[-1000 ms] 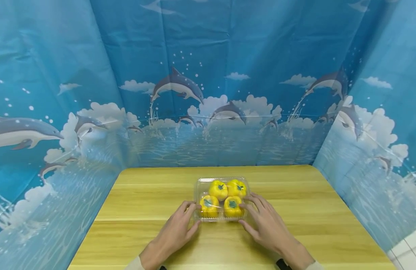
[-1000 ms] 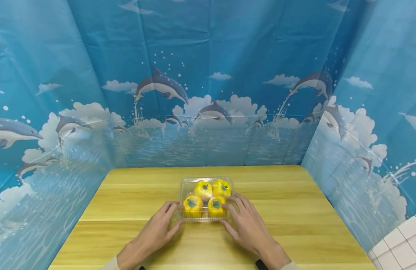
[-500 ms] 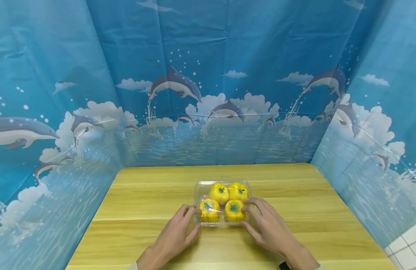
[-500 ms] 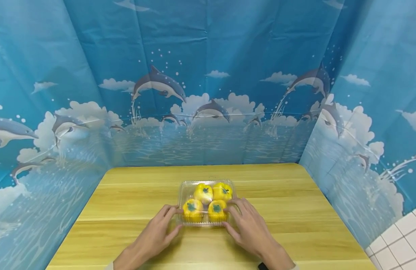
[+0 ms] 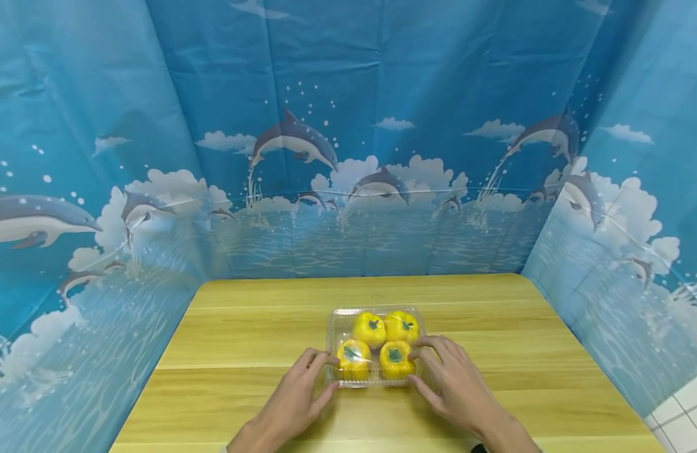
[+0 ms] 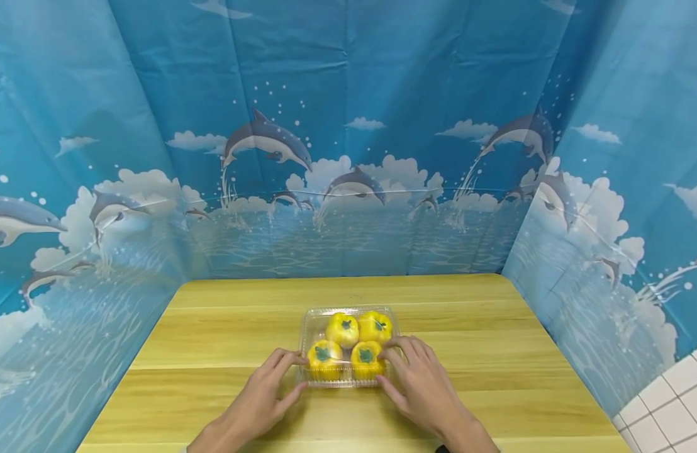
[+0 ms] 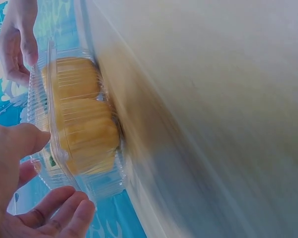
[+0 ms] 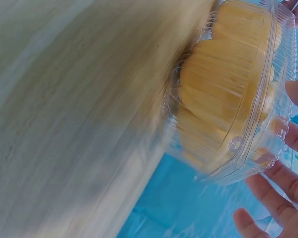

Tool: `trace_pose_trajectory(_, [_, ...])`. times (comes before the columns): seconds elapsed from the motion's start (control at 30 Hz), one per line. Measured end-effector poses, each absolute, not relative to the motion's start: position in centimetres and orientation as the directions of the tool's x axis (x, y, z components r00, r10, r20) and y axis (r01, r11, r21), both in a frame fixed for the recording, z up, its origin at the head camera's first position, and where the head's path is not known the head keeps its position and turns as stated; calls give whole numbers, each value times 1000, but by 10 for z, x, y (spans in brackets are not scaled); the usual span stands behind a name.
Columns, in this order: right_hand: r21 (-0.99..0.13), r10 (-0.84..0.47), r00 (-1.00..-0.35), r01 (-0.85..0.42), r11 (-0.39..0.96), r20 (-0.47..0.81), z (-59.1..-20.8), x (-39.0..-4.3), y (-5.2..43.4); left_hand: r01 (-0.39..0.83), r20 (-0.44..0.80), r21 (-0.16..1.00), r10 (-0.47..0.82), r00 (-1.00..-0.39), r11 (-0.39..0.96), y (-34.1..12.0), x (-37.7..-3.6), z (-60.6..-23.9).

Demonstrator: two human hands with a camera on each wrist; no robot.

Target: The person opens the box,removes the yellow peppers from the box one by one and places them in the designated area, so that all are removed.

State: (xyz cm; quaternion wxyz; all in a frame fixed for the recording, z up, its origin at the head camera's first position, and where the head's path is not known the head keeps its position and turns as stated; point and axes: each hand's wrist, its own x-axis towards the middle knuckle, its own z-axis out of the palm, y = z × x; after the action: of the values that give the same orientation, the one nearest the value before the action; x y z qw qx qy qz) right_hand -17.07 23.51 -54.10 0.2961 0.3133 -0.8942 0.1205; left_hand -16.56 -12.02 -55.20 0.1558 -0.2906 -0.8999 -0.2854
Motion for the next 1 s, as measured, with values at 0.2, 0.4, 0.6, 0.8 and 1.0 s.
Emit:
trace_pose_trajectory(0.2, [-5, -489, -627, -618, 786, 607, -540, -170, 234, 596, 438, 467, 415, -798, 653, -119, -164, -551])
trace_pose_trajectory(0.4, [34, -506, -616, -614, 789, 604, -537, -173, 228, 545, 394, 589, 377, -838, 597, -119, -163, -553])
trace_pose_trajectory(0.6, [71, -534, -624, -611, 789, 571, -536, -177, 216, 411, 287, 735, 302, -909, 540, -123, -165, -553])
trace_pose_trajectory(0.8, [36, -548, -644, -630, 776, 534, -533, -181, 198, 309, 148, 794, 327, -933, 523, -129, -170, -553])
trace_pose_trajectory(1.0, [-18, -577, -662, -664, 747, 478, -531, -182, 180, 226, 42, 870, 390, -920, 438, -135, -174, -554])
